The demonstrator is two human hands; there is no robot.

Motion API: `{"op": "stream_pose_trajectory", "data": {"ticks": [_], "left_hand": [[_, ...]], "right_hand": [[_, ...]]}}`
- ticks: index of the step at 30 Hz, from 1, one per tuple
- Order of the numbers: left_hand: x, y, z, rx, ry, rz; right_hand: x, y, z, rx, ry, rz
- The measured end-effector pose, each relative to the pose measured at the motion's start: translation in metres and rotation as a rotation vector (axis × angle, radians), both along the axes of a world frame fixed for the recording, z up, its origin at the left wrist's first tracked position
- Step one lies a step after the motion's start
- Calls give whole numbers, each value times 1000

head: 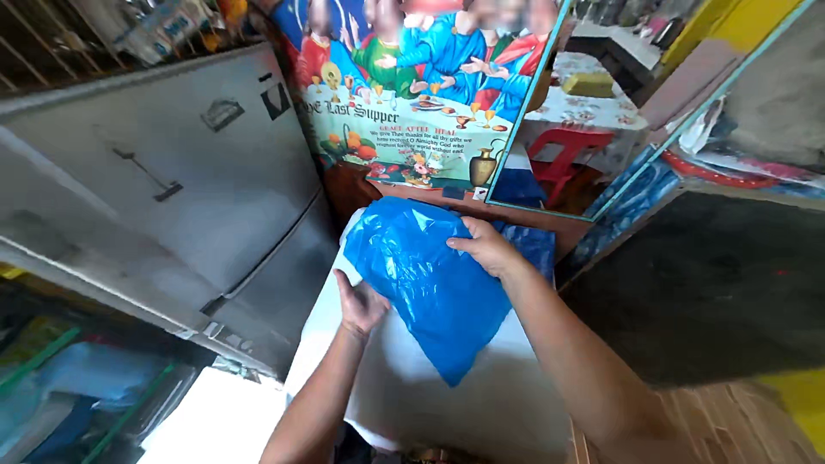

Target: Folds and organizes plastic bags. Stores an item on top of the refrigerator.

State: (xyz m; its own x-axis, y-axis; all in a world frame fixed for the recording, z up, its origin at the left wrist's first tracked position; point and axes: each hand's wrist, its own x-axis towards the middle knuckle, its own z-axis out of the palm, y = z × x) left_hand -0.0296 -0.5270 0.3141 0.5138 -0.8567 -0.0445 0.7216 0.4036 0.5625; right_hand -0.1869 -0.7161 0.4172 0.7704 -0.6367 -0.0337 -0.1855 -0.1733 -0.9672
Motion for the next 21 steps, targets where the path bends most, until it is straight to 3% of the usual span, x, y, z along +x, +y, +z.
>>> {"op": "stream_pose_trajectory", "data": {"ticks": [4, 7, 10, 15, 18, 21], "left_hand": [[-32, 16, 20, 131, -164, -68], [-27, 11, 50, 406, -200, 62], [-19, 13, 50, 439, -230, 115], [-24, 22, 60, 586, -464, 260], [-22, 31, 64, 502, -573, 307], [-16, 44, 72, 491, -864, 261]], "right_hand": [[2, 13, -12, -17, 22, -71], [1, 17, -19, 20, -29, -138], [0, 23, -23, 60, -68, -240], [-2, 29, -28, 81, -148, -340], [-8, 34, -30, 74, -255, -234], [-15, 40, -28, 77, -293, -25]]}}
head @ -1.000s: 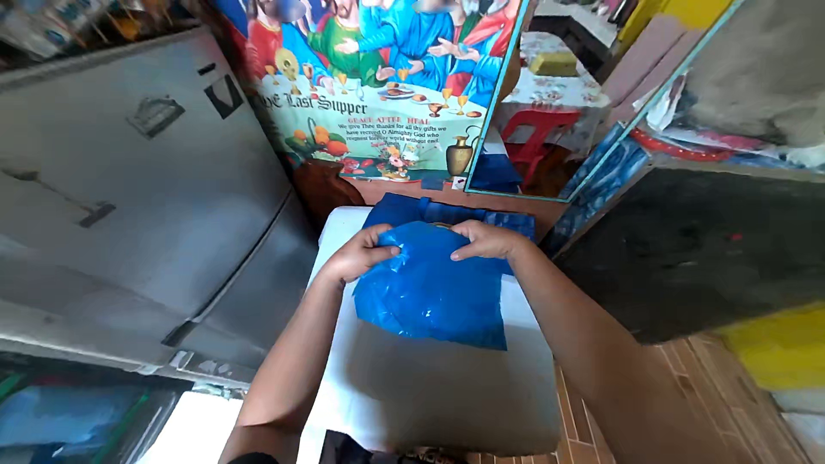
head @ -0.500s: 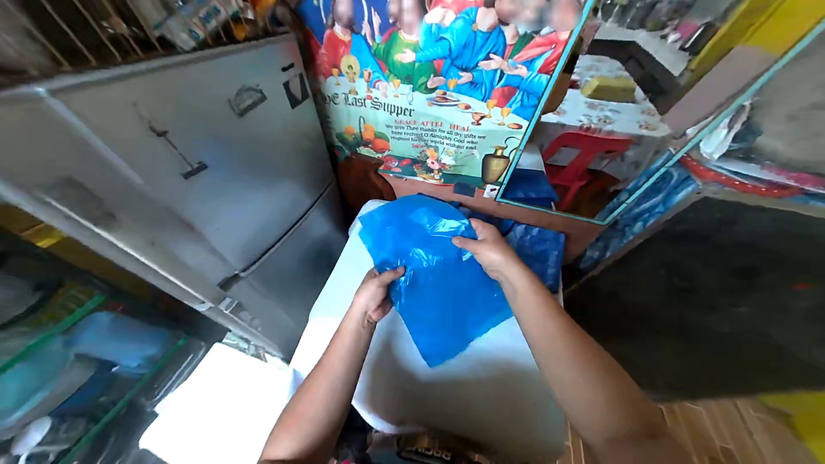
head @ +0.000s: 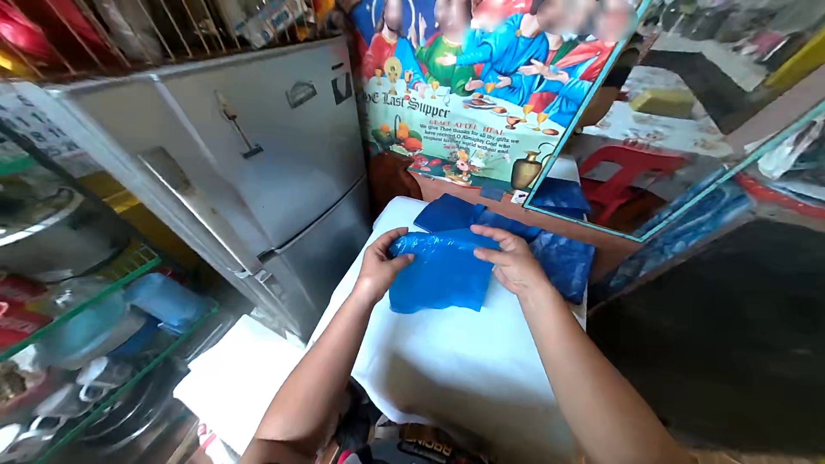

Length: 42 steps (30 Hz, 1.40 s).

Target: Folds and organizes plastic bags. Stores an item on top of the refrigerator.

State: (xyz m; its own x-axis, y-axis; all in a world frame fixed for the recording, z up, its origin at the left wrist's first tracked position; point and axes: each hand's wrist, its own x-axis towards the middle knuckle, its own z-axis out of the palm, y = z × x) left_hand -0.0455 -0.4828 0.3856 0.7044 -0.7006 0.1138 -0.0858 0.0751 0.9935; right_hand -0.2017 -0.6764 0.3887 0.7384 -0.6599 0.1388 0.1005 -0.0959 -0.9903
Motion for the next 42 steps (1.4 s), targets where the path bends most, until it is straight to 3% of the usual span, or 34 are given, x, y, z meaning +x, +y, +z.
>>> {"op": "stream_pose_trajectory", "data": {"ticks": [5, 9, 12, 13, 17, 21, 27, 29, 31, 33, 38, 42], "left_hand": [[2, 14, 9, 205, -506, 127], [4, 20, -4, 178, -677, 273], [5, 33, -19, 51, -697, 246], [3, 36, -25, -31, -711, 243], [-13, 44, -27, -240, -634, 229], [-21, 51, -21, -181, -574, 358], [-13, 67, -18, 34, -362, 359], [-5, 74, -24, -5, -118, 265], [1, 84, -33, -40, 266, 45], [3, 93, -47, -3, 466, -105], [7, 96, -56, 8, 471, -93], [12, 101, -51, 108, 380, -154]], "right_hand": [[4, 16, 8, -346, 199, 1], [1, 19, 5, -822, 283, -71], [-9, 8, -6, -953, 156, 83], [-12, 7, -8, -914, 93, 154], [-18, 19, 1, -405, -70, 303], [-12, 1, -34, -91, -269, 352], [-4, 70, -37, 87, 93, 275], [9, 77, -36, 146, 168, 213], [17, 83, -31, 203, 203, 128], [21, 86, -25, 252, 218, 80], [18, 79, -37, 365, 160, 178], [12, 73, -50, 272, 223, 341]]}}
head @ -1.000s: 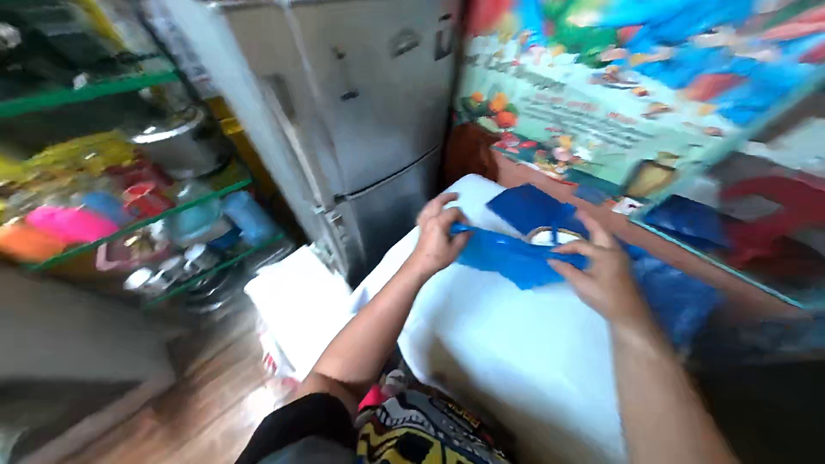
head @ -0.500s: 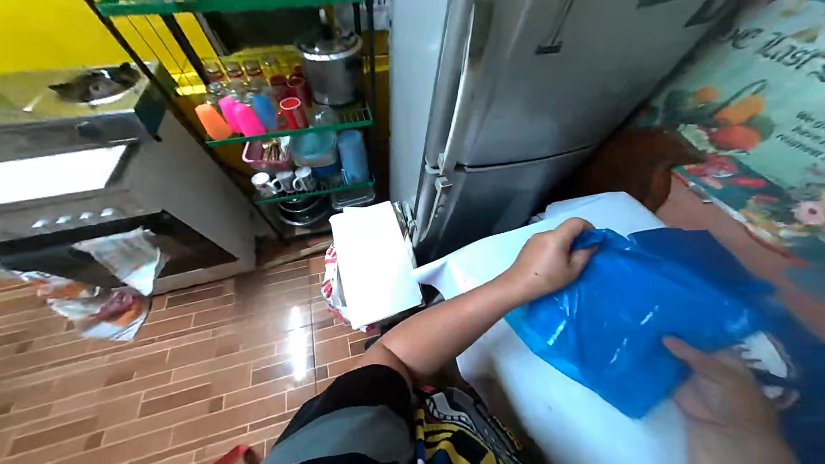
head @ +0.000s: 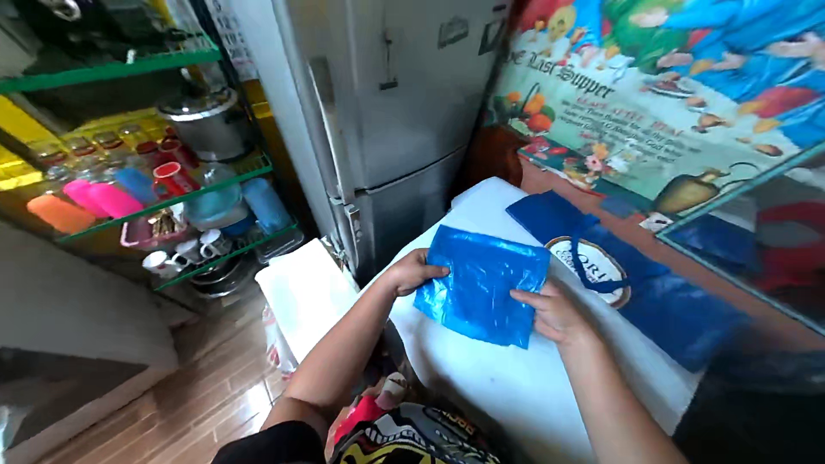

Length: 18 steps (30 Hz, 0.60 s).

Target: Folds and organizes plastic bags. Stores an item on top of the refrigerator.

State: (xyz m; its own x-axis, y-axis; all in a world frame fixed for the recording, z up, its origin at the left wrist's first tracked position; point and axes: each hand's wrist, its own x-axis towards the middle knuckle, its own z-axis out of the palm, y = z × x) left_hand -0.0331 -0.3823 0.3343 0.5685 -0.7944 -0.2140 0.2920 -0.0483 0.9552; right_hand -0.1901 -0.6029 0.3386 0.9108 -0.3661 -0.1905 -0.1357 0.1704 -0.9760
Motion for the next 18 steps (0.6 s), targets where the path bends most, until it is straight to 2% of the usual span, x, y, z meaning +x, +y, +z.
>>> {"op": "stream_pose_trajectory", "data": {"ticks": [6, 10, 13, 15, 16, 18], "left_hand": [[3, 6, 13, -8, -54, 28], [7, 10, 23, -39, -82, 22], [15, 18, 25, -152, -60, 27], [17, 24, 30, -233, -32, 37], [17, 27, 34, -264, -14, 47], [20, 30, 36, -346, 36, 88]], "right_hand": [[-3, 0, 8, -50, -70, 127], [1, 7, 27, -119, -51, 43], [2, 6, 35, -135, -242, 7], [3, -3, 34, -184, -421, 125], [4, -7, 39, -235, -464, 247], [7, 3, 58, -224, -406, 238]]}}
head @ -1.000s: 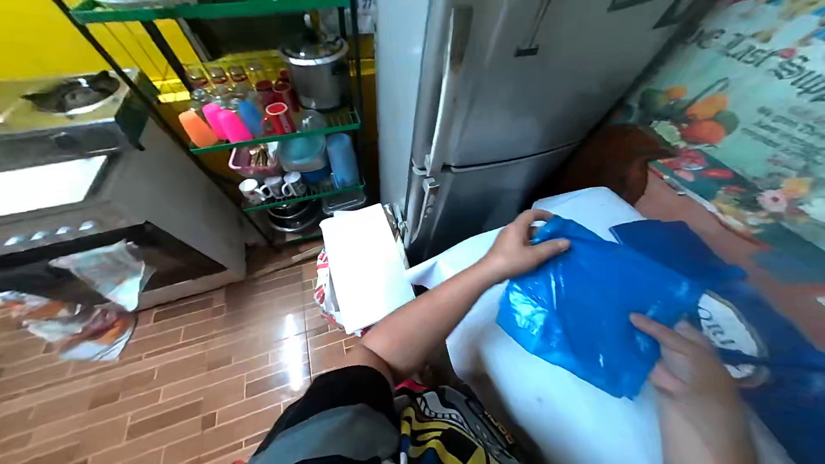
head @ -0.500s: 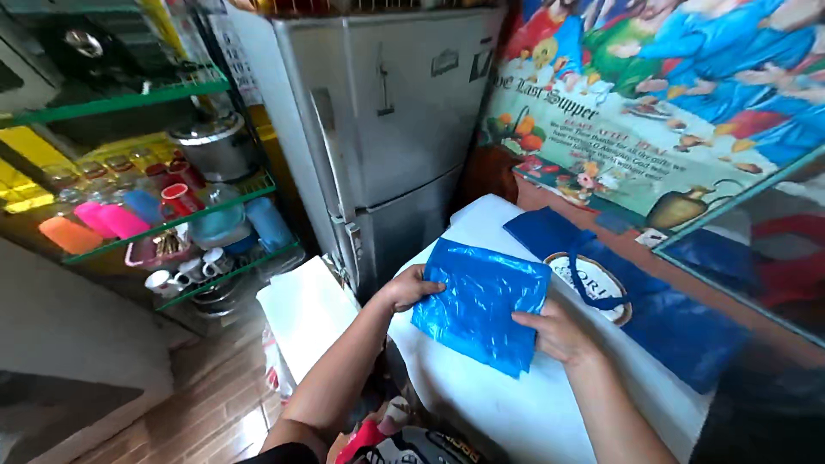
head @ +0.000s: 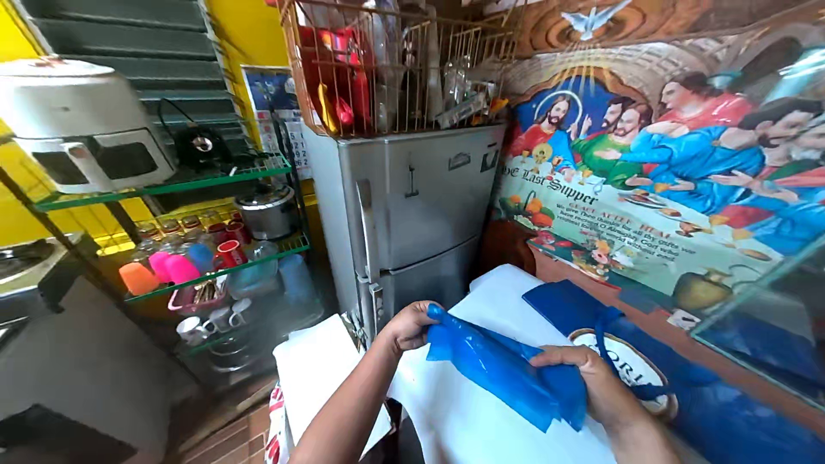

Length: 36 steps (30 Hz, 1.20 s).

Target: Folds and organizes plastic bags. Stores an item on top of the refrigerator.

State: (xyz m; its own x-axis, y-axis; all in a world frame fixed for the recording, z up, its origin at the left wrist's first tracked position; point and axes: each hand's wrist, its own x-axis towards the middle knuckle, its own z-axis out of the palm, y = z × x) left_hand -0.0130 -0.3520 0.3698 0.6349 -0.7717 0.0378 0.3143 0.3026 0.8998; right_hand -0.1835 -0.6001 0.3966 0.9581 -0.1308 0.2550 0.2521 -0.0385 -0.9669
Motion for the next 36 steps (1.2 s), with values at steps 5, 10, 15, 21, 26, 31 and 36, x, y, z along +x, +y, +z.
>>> {"op": "stream_pose_trajectory", "data": {"ticks": [5, 10, 15, 21, 26, 31, 36], "left_hand": [[-11, -15, -16, -542, 285, -7], [-60, -32, -5, -575, 363, 72], [-85, -30, 47, -34, 334, 488], [-109, -20, 52, 91, -83, 390], [-120, -16, 58, 134, -141, 327], [-118, -9, 67, 168, -244, 422], [-107, -4, 75, 97, -774, 395]], "right_hand": [[8, 30, 7, -205, -253, -238], [12, 54, -8, -576, -486, -425], [-10, 44, -18, -567, -309, 42], [-15, 49, -3, -285, -198, 86], [-13, 74, 13, -128, -171, -178], [-9, 77, 9, -96, -282, -274], [-5, 77, 21, -452, -379, -462]]}}
